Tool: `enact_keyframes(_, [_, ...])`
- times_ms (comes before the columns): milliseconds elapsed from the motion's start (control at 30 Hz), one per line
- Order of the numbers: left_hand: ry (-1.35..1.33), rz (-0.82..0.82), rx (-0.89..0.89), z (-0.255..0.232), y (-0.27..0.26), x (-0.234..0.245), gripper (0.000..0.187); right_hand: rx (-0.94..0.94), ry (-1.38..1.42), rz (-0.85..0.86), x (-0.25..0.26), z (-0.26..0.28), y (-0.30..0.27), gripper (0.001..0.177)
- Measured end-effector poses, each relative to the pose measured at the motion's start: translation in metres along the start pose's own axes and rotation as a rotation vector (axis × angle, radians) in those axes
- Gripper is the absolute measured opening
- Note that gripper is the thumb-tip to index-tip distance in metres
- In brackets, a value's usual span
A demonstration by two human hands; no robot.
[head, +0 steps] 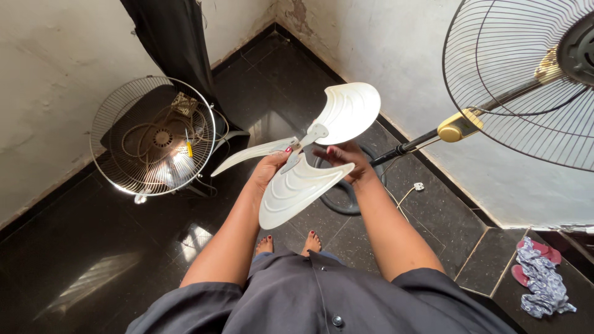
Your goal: The person attaches a three-blade fan rotor to a standing fan's motor shaft and secures it with a screwdriver. They then adjust the fan's neck and tilt the head to set the direction.
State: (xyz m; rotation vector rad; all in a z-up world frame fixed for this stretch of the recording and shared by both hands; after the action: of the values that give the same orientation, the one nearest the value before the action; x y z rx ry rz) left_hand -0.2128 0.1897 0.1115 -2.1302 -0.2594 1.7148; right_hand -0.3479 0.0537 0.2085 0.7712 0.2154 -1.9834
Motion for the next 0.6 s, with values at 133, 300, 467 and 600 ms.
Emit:
enact_keyframes(133, [0.028, 0.001, 0.071, 0.014, 0.005, -0.013, 0.025, -0.105, -0.614, 0.054, 0.000, -0.002, 0.001, 0.098])
enact_keyframes(300, [0.123, 0.100, 0.112, 0.025, 0.010, -0.028, 0.026, 0.061, -0.673, 0.038, 0.009, 0.008, -0.013, 0.099])
enact_keyframes(467, [0.072, 0.142, 0.207, 0.030, 0.016, -0.033, 0.028, 0.162, -0.712, 0.080, 0.038, -0.003, -0.017, 0.054])
enact_keyframes(600, [0.076, 0.082, 0.203, 0.029, 0.016, -0.028, 0.029, 0.092, -0.218, -0.062, 0.053, -0.036, -0.020, 0.046])
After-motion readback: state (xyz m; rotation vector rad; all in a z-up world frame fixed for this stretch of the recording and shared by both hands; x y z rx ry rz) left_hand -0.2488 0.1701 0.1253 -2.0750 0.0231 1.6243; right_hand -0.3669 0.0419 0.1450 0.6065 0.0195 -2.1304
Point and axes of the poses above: each hand's wrist, its own y-axis towards the middle knuckle, its own x-axis out of the back of the hand, z = x × y, the point moved 5 cm from there along y, towards the middle knuckle, and after that the axes turned 11 degrees about x, right-handed, at the moved point
